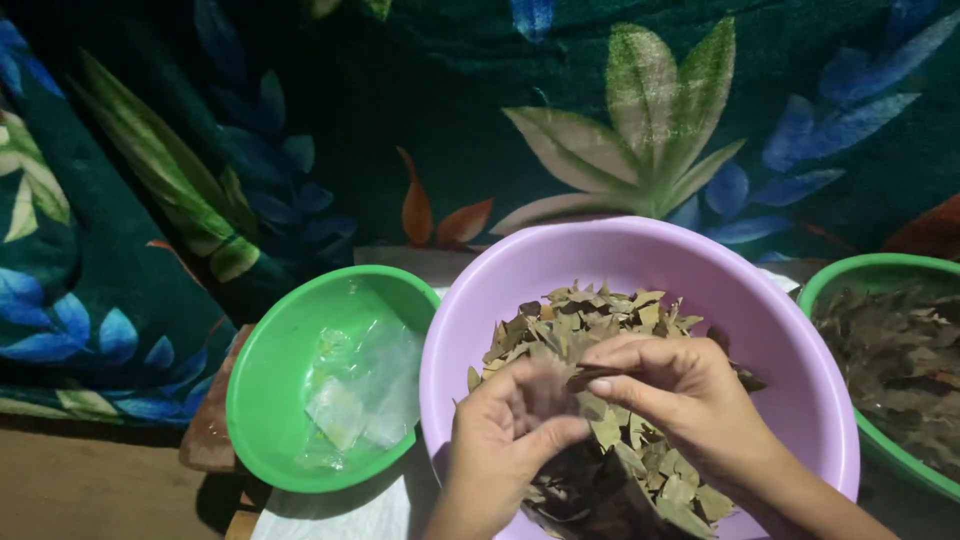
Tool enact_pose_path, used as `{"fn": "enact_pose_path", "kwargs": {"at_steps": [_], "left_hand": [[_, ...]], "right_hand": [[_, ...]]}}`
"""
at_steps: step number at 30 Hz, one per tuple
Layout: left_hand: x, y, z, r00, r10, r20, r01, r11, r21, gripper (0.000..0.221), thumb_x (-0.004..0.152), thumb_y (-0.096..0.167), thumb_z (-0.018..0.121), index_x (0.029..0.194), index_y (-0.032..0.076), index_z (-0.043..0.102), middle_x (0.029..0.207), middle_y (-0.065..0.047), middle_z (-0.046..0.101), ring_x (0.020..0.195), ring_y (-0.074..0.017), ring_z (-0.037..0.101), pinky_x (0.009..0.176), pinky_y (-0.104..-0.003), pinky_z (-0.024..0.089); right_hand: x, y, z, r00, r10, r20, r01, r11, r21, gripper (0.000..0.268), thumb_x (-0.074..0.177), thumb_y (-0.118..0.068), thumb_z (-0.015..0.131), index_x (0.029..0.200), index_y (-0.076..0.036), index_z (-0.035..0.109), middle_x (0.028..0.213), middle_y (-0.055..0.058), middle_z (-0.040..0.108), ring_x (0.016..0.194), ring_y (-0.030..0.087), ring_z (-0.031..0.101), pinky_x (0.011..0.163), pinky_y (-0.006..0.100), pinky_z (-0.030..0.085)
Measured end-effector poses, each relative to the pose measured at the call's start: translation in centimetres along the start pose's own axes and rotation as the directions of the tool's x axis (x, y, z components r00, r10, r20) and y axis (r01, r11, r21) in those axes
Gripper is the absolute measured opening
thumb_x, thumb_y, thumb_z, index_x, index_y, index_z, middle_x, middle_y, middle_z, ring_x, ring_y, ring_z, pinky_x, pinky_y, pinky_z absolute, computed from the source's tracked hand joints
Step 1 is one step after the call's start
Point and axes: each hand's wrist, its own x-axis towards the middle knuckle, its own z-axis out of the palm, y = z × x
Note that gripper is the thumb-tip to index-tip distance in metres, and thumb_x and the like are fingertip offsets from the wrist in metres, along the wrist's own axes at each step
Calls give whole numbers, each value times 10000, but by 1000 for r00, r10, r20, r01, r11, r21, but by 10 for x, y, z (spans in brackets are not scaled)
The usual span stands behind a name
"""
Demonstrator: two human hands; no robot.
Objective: Sorting dried leaves from a large bowl and placing them into a small plastic bag for packaging.
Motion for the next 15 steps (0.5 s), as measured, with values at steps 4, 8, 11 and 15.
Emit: {"fn": "enact_pose_path", "kwargs": {"at_steps": [4, 8, 11, 15], "left_hand": [[0, -23, -6, 969, 226, -99, -231, 972, -43, 115, 875, -29, 754, 976, 21, 775, 905, -95, 753, 741, -144, 678, 693, -258, 586], [-2, -14, -12, 983, 165, -81, -165, 986, 7, 181, 938, 46, 681, 1085, 43, 789, 984, -95, 729, 735, -135, 642, 672, -247, 596], [1, -28, -15, 982, 172, -76, -182, 972, -148, 83, 930, 1, 705, 992, 3, 759, 884, -105, 713, 724, -148, 639, 665, -263, 570], [0, -23, -14, 990, 113, -84, -126, 975, -181, 80, 919, -32, 706, 944, 37, 738, 998, -87, 632, 798, -172, 677, 783, -295, 633]], "right_hand": [[-4, -25, 2, 998, 55, 37, -54, 998, -16, 219, 900, -89, 665, 1004, 5, 834, 1076, 126, 831, 975, 211, 768, 754, 318, 617], [-7, -24, -16, 994, 52, -100, -63, 992, -111, 338, 993, -128, 530, 1122, 28, 800, 1168, 98, 647, 1108, 195, 595, 765, 318, 522], [-10, -35, -9, 994, -55, -90, 25, 950, -313, 449, 994, -94, 514, 1402, -65, 697, 937, 40, 582, 834, 144, 539, 666, 259, 495], [-10, -19, -13, 985, -162, -57, 130, 921, -368, 256, 918, -35, 655, 1112, -40, 822, 810, 31, 692, 769, 138, 590, 703, 269, 474]]}}
